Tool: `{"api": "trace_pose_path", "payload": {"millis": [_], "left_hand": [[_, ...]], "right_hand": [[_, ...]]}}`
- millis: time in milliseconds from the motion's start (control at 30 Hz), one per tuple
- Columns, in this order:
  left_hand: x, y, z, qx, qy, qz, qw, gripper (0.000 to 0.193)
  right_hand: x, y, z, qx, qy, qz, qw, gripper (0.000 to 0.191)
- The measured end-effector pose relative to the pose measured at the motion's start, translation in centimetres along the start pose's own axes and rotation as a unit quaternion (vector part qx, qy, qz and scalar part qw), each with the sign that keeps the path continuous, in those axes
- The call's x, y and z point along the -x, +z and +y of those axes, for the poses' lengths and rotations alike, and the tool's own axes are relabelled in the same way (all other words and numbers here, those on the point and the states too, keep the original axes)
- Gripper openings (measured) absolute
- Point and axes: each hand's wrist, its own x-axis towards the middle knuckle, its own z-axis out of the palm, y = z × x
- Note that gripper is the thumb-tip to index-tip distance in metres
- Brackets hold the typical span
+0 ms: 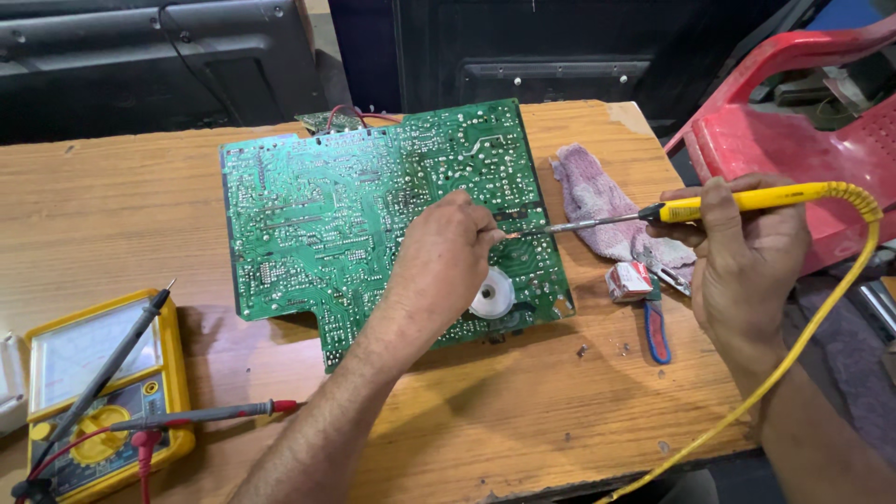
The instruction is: The person solders a large green circuit board laid on a wooden workbench, holding the board steady with one hand while applying a yellow soldering iron to joints on the board, occasionally repositioning the iron and touching the work area.
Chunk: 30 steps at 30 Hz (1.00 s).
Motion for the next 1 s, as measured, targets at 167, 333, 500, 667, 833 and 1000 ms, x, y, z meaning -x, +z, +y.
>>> {"api": "trace_pose_path", "payload": {"millis": [167,333,500,667,833,1000], "left_hand": [[-0.1,-0.1,0.1,-0.01,-0.006,-0.011,1.0,0.015],[-0.2,0.0,0.3,-0.022,-0.036,-0.038,0.998,0.017],[-0.1,0.0,0.0,-0.027,-0.009,-0.024,0.999,0.015],[0.0,0.2,-0.2,-0.021,-0.002,-0.015,1.0,0.014],[-0.1,0.4,-0.4,-0.018,-0.006,-0.004,1.0,0.015],[-0.1,0.5,-0.3,-0.015,-0.028,-0.006,0.999,0.017]], "right_hand": [[-0.1,0.0,0.2,0.0,0.001,-0.005,1.0,0.011],[-0.2,0.2,0.2,0.021,0.004,-0.011,1.0,0.012],[-0.6,0.6,0.1,0.034,-0.004,-0.006,0.999,0.014],[-1.3,0.9,-0.2,0.058,0.005,-0.012,0.998,0.011],[-2.3,0.8,-0.3,0.083,0.011,-0.037,0.996,0.012],[-2.9,0.5,0.1,0.073,0.027,-0.055,0.995,0.018]]}}
